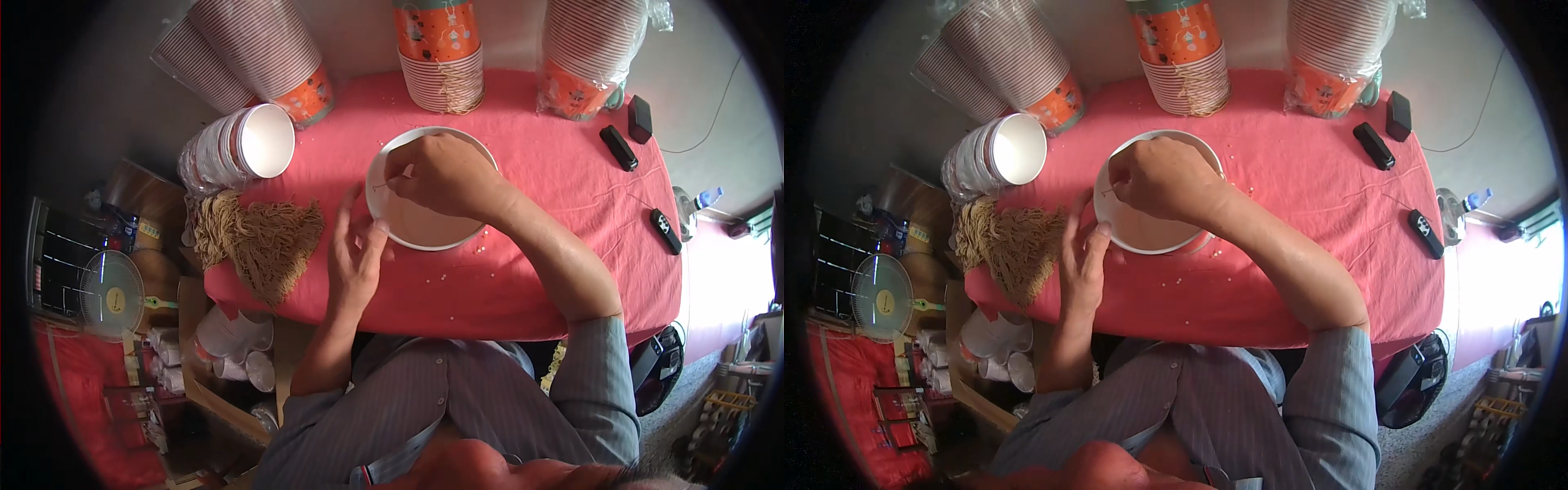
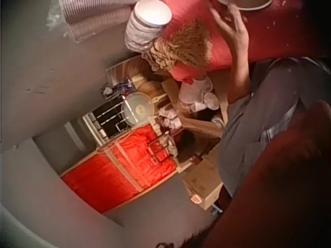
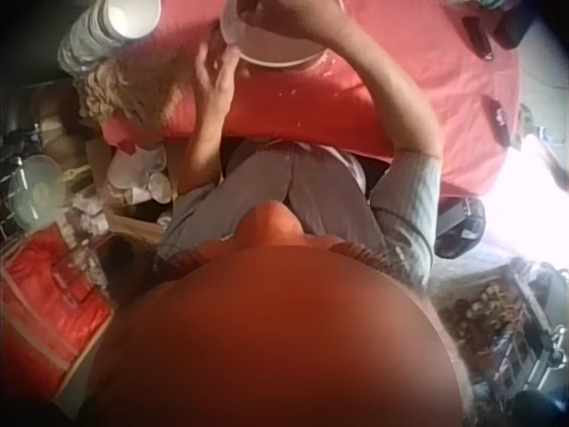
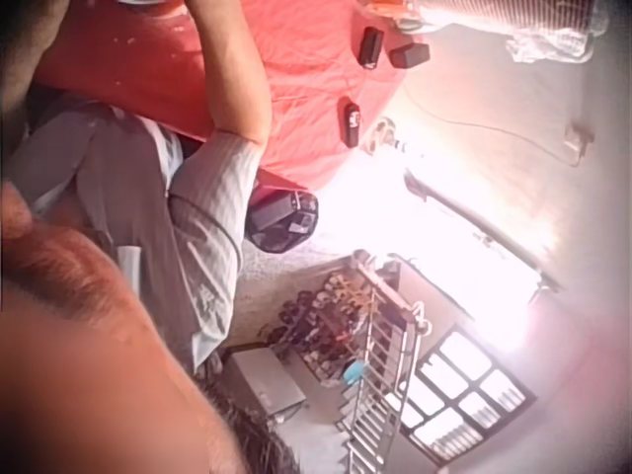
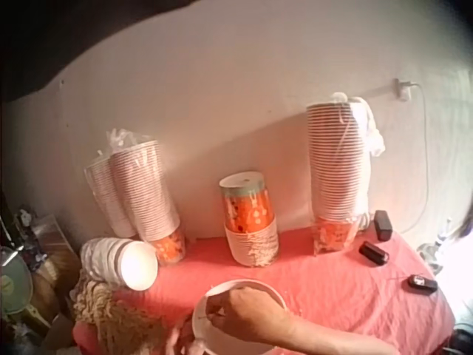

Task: Threading a thin string or wire through holes in paper cups for packaging or assembly.

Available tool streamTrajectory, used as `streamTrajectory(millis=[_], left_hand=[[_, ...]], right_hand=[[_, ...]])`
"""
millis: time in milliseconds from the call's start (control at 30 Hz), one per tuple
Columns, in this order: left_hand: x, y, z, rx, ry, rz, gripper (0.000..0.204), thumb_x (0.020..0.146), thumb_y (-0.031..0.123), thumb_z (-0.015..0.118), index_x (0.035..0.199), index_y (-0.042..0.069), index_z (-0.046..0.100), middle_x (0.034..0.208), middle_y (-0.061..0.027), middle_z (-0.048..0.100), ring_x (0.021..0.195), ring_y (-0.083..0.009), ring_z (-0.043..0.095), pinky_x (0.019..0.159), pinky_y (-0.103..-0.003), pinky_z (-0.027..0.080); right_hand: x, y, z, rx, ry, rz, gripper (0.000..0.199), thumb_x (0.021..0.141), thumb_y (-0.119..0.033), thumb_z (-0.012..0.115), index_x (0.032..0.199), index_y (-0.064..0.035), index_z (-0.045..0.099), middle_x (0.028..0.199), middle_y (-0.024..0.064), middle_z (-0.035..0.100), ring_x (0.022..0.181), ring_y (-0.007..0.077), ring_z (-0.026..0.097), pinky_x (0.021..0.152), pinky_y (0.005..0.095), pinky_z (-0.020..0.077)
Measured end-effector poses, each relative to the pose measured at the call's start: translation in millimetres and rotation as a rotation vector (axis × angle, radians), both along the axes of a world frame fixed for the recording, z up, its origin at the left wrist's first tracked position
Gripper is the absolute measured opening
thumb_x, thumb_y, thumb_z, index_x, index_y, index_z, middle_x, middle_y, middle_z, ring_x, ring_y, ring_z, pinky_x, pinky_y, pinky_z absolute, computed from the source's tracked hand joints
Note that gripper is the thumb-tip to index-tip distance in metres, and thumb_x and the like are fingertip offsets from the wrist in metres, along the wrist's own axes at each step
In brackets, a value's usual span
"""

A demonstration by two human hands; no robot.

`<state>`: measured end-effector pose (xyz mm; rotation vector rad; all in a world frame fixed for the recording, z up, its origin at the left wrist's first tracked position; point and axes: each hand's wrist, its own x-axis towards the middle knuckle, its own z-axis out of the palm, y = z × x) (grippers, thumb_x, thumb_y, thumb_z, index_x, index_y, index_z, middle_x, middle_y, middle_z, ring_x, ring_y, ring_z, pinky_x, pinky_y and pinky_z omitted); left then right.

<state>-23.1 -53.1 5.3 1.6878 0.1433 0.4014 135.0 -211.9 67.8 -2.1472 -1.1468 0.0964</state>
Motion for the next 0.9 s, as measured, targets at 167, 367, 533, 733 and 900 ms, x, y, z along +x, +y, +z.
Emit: streamTrajectory(millis=[167, 367, 533, 733, 900], left_hand=[[-8.7, -20.0, 2.8, 0.015, 0.028, 0.014, 0.071, 0.11, 0.023, 0.063, 0.17, 0.003, 0.03, 0.096, -0.0107, 0.074, 0.07, -0.0122, 0.062, 0.068, -0.03, 0.056], [-6.3, -18.3, 4.9, -0.009, 0.037, -0.013, 0.073, 0.111, 0.017, 0.064, 0.171, 0.006, 0.024, 0.095, -0.0066, 0.071, 0.074, -0.0097, 0.062, 0.067, -0.026, 0.052], [-6.7, -18.8, 5.0, 0.046, 0.026, -0.024, 0.073, 0.111, 0.016, 0.064, 0.171, 0.006, 0.024, 0.092, -0.0062, 0.07, 0.075, -0.0101, 0.062, 0.068, -0.026, 0.051], [-5.4, -19.1, 2.5, 0.017, 0.025, -0.025, 0.072, 0.111, 0.016, 0.065, 0.171, 0.006, 0.025, 0.091, -0.0054, 0.069, 0.075, -0.0102, 0.063, 0.068, -0.026, 0.052], [-4.9, -18.0, 3.6, 0.033, 0.036, -0.021, 0.071, 0.11, 0.014, 0.065, 0.17, 0.005, 0.027, 0.09, -0.0049, 0.069, 0.076, -0.0099, 0.063, 0.069, -0.026, 0.052]], right_hand=[[-4.3, -8.3, 7.4, -0.004, -0.075, -0.042, 0.019, 0.088, -0.023, 0.071, 0.099, -0.0148, 0.085, 0.091, 0.0113, 0.081, 0.085, 0.0336, 0.078, 0.08, 0.0466, 0.0621], [-5.7, -7.5, 4.6, -0.061, -0.096, -0.033, 0.02, 0.087, -0.022, 0.07, 0.099, -0.0153, 0.085, 0.088, 0.0125, 0.08, 0.083, 0.0337, 0.078, 0.078, 0.0476, 0.0624], [-7.6, -8.0, 7.8, -0.081, -0.115, -0.042, 0.021, 0.088, -0.021, 0.069, 0.099, -0.0158, 0.085, 0.087, 0.0133, 0.08, 0.082, 0.0337, 0.078, 0.078, 0.0477, 0.0623], [-7.6, -6.2, 4.1, -0.07, -0.142, -0.029, 0.021, 0.088, -0.021, 0.068, 0.099, -0.0163, 0.086, 0.089, 0.0134, 0.081, 0.082, 0.0344, 0.078, 0.078, 0.0479, 0.0627], [-8.9, -5.8, 5.4, -0.106, -0.127, -0.037, 0.022, 0.089, -0.021, 0.068, 0.101, -0.0175, 0.086, 0.089, 0.0133, 0.081, 0.082, 0.0345, 0.078, 0.078, 0.0484, 0.063]])
